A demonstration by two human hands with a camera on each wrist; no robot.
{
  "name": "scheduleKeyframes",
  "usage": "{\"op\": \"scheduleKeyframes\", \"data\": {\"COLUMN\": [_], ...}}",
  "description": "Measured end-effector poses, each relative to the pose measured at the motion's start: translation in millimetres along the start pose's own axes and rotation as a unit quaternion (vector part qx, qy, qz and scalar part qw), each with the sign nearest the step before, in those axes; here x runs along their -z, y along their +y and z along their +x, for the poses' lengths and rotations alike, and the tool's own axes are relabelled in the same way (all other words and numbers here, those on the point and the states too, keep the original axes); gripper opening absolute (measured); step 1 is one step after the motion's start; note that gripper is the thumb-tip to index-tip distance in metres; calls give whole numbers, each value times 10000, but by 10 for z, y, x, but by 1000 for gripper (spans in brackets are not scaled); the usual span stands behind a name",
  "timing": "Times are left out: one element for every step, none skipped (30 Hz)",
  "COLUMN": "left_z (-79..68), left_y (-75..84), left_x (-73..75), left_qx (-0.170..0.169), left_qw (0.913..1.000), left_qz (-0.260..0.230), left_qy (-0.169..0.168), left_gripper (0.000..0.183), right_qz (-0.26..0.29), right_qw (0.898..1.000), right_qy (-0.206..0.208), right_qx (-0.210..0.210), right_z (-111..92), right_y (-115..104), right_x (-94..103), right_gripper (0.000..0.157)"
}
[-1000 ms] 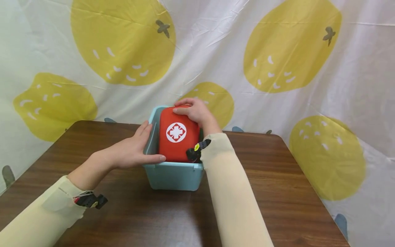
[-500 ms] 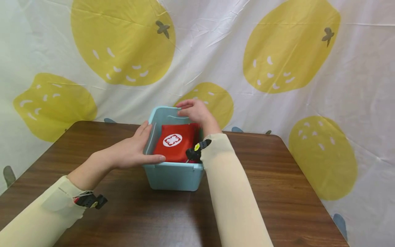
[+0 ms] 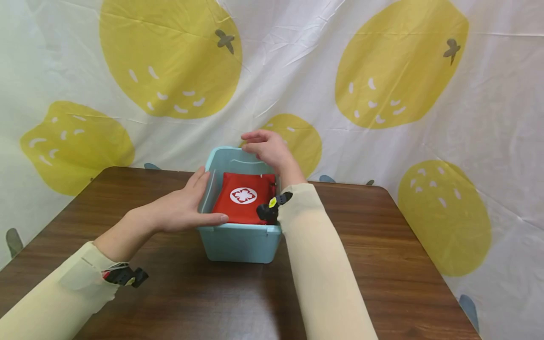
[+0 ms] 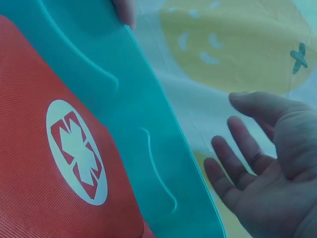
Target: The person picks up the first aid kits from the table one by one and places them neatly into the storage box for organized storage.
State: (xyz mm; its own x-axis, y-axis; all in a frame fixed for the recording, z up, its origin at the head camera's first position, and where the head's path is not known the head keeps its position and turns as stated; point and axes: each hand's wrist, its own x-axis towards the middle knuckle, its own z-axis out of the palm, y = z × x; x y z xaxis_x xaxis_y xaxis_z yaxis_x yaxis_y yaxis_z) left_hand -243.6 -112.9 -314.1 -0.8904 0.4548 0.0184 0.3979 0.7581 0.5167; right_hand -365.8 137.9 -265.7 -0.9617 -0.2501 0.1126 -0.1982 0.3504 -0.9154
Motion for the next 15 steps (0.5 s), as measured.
{"op": "scheduleKeyframes", "data": {"left_z": [1,2,1,2,3,3,4,4,5,5,6,6,5,6,7], "left_y": [3,5,6,6,5,5,1,-2,-8,-12,-17,-22,-30,-34,-41], "left_x": [-3,-4,-6,-7,-7,-8,-11,-14,-18,-20,-22,-21,-19,-14,-10], "left_qx": [-11,-17,-26,-31,-32,-34,-37,-47,-61,-62,-78,-91,-107,-121,-119], "left_qw": [10000,10000,10000,10000,10000,10000,10000,10000,10000,10000,9999,9999,9998,9997,9996], "left_qz": [1,-3,7,15,23,25,22,8,-13,-50,-81,-114,-151,-190,-227], "left_qy": [7,13,15,15,10,2,-2,-3,6,24,42,57,77,91,99], "left_gripper": [137,137,137,137,137,137,137,137,136,136,136,136,136,135,135], "right_qz": [106,190,277,384,481,563,613,667,740,803,881,948,1025,1094,1118], "right_qw": [9999,9998,9995,9991,9986,9981,9978,9973,9967,9962,9954,9946,9937,9928,9923], "right_qy": [2,11,26,26,36,37,47,55,56,57,63,70,99,132,176], "right_qx": [40,89,125,166,202,241,263,292,314,341,370,406,437,466,495], "right_z": [-2,-7,-14,-17,-24,-29,-40,-50,-57,-62,-68,-74,-83,-95,-110], "right_y": [-11,-26,-44,-62,-83,-104,-129,-153,-176,-200,-228,-255,-284,-313,-341], "right_x": [7,15,22,28,36,48,60,71,84,99,115,133,149,167,185], "right_gripper": [36,36,36,36,36,36,36,36,36,36,37,36,36,35,34]}}
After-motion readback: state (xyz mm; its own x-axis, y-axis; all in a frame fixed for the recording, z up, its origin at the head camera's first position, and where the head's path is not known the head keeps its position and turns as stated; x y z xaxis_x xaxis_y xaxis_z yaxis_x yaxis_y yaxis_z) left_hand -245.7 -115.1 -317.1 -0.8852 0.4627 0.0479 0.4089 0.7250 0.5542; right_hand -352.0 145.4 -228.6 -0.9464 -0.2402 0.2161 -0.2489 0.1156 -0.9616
